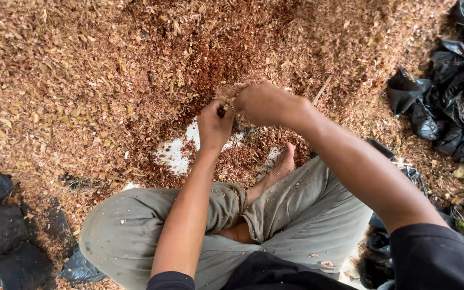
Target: Filling nursery bags with soil and transplanting seedlings
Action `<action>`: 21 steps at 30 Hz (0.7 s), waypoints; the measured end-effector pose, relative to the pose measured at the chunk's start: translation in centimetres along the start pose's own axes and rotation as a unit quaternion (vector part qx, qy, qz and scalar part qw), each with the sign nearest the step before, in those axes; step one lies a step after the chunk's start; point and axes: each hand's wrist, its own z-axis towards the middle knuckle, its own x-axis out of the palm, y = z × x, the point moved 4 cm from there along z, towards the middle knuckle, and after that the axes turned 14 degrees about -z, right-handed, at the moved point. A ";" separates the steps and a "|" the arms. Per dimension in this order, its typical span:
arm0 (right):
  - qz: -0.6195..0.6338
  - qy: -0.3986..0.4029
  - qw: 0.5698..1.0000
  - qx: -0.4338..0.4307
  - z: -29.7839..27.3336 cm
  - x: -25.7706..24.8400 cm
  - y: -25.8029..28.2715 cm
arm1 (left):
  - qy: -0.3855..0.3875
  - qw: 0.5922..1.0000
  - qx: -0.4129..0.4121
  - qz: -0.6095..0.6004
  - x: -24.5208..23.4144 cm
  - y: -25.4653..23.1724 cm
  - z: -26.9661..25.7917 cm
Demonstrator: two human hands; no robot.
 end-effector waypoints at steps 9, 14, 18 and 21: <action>0.307 -0.226 0.889 0.253 -4.6 10.1 -13.4 | 0.079 0.913 0.120 0.381 2.9 -1.4 -0.3; 0.326 0.091 0.895 0.289 -1.4 22.3 -8.9 | -0.009 0.933 0.254 0.256 4.1 -1.6 0.1; 0.250 0.085 0.927 0.265 2.2 23.0 -4.8 | 0.075 0.933 0.172 0.306 6.0 -2.9 2.4; 0.159 0.006 0.951 0.267 5.3 28.2 -7.3 | 0.051 0.948 0.088 0.303 5.6 -0.8 5.4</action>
